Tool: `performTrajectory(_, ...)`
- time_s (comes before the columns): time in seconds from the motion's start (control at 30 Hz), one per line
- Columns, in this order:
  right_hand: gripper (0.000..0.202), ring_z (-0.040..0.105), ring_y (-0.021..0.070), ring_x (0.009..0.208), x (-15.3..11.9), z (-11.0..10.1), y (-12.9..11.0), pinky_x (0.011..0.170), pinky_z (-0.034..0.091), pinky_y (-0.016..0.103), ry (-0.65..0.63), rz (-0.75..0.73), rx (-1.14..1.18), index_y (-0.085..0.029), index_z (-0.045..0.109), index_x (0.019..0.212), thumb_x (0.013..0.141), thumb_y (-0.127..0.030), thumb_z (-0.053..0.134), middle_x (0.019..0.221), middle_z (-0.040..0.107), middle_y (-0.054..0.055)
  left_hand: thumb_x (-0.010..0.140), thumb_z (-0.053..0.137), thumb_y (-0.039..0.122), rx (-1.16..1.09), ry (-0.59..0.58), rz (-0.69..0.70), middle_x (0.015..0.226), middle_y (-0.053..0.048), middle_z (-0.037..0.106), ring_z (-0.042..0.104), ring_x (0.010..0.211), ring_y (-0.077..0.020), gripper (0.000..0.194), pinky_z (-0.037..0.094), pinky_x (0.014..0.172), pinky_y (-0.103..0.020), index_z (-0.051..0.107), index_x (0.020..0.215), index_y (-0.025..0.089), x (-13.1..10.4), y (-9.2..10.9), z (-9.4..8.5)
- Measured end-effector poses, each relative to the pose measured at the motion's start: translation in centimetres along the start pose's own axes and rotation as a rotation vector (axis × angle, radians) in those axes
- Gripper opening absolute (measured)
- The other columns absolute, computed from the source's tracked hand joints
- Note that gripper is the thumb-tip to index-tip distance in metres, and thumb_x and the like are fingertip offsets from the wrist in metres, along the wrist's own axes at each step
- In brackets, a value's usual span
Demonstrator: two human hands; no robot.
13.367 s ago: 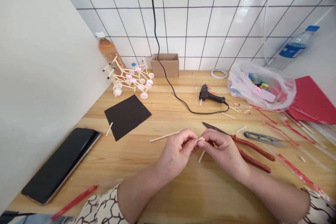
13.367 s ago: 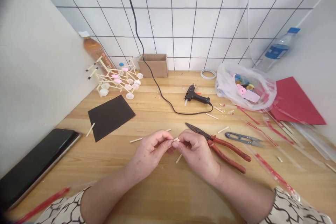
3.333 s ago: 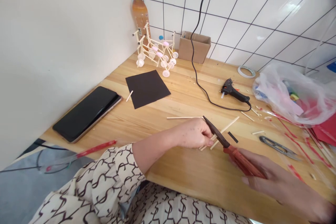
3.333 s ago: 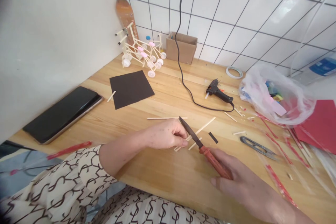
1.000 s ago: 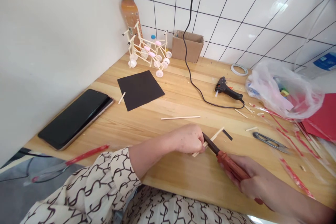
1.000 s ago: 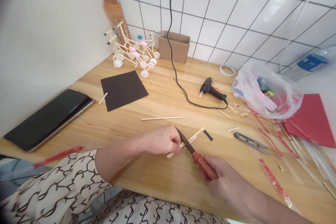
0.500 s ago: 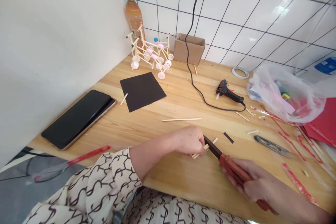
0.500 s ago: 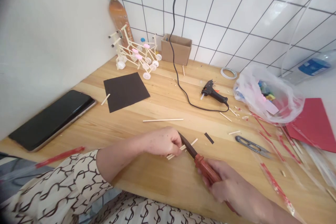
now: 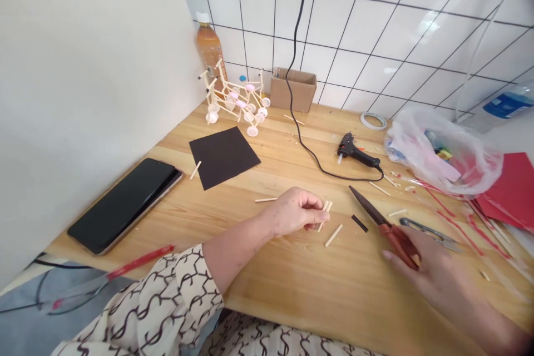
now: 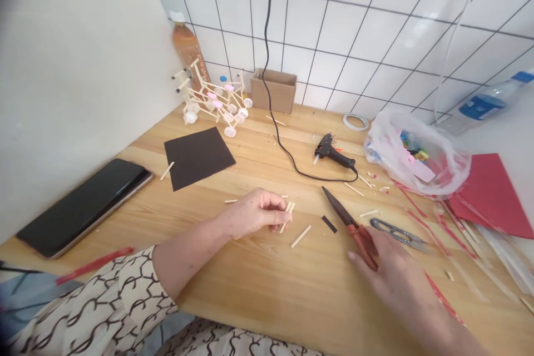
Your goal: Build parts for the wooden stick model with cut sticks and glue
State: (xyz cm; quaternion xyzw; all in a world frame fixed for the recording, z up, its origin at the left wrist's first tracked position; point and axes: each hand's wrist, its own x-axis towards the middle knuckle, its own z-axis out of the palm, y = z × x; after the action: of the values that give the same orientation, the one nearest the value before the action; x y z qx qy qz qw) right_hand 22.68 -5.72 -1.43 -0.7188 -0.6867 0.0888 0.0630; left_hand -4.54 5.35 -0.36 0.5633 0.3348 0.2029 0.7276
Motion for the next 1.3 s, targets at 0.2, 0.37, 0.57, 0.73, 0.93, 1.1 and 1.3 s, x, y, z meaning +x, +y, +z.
performTrajectory(0.2,0.048,0.058,0.0346,0.091,1.1,-1.1,0.0,0.078,0.046,0.05,0.113,-0.059,-0.17,-0.015,0.062,0.094,0.079,-0.056,0.041,0.097,0.062,0.017,0.067,0.065,0.034,-0.021,0.013,0.039,0.057,0.0,0.055,0.048,0.054,-0.0083,0.025,0.039,0.058,-0.023,0.058,0.059,0.011,0.1,-0.1,-0.1)
performTrajectory(0.37,0.028,0.059,0.0265,0.089,1.7,-2.5,-3.8,0.08,0.046,0.04,0.154,-0.199,0.094,-0.02,0.062,0.089,0.083,-0.043,0.046,0.096,0.063,0.011,0.072,0.06,0.032,0.115,0.011,0.053,0.057,0.003,0.051,0.044,0.054,-0.0076,0.024,0.035,0.056,-0.021,0.057,0.059,0.012,-0.1,-0.2,0.0)
performTrajectory(0.57,0.022,0.063,0.0175,0.07,4.0,-2.3,-10.3,0.065,0.049,0.028,-0.135,-0.109,0.613,-0.019,0.062,0.085,0.079,-0.039,0.055,0.076,0.069,0.004,0.077,0.053,0.031,0.297,0.015,0.081,0.052,0.005,0.043,0.035,0.049,-0.0067,0.025,0.027,0.049,-0.02,0.053,0.058,0.013,-0.7,0.2,0.3)
performTrajectory(0.73,0.021,0.063,0.0157,0.063,5.5,-1.0,-12.0,0.059,0.048,0.026,-0.156,-0.116,0.817,-0.017,0.061,0.077,0.078,-0.037,0.057,0.069,0.069,0.004,0.078,0.051,0.028,0.395,0.042,0.104,0.049,0.006,0.039,0.036,0.048,-0.0065,0.026,0.028,0.049,-0.019,0.05,0.056,0.014,-1.0,0.6,0.6)
performTrajectory(0.93,0.02,0.06,0.0161,0.062,5.6,0.1,-11.6,0.058,0.045,0.027,-0.079,-0.111,0.713,-0.017,0.064,0.073,0.079,-0.033,0.055,0.066,0.068,0.004,0.076,0.052,0.026,0.431,0.083,0.074,0.048,0.005,0.041,0.036,0.048,-0.0077,0.022,0.027,0.047,-0.021,0.058,0.06,0.013,-0.8,0.3,0.7)
performTrajectory(1.1,0.017,0.058,0.0148,0.059,5.4,0.1,-11.5,0.054,0.043,0.026,-0.046,-0.169,0.585,-0.018,0.063,0.074,0.081,-0.03,0.053,0.065,0.067,0.002,0.073,0.054,0.025,0.346,0.054,0.018,0.056,0.003,0.05,0.042,0.053,-0.009,0.018,0.032,0.05,-0.021,0.066,0.07,0.012,-0.4,0.0,0.5)
performTrajectory(1.3,0.018,0.056,0.0152,0.061,5.0,0.3,-11.9,0.058,0.042,0.027,0.065,-0.474,0.304,-0.018,0.06,0.075,0.085,-0.018,0.044,0.066,0.063,0.003,0.069,0.059,0.024,0.4,-0.025,0.02,0.068,-0.001,0.062,0.055,0.068,-0.0144,0.018,0.039,0.058,-0.021,0.069,0.077,0.011,-0.2,-0.1,-0.2)
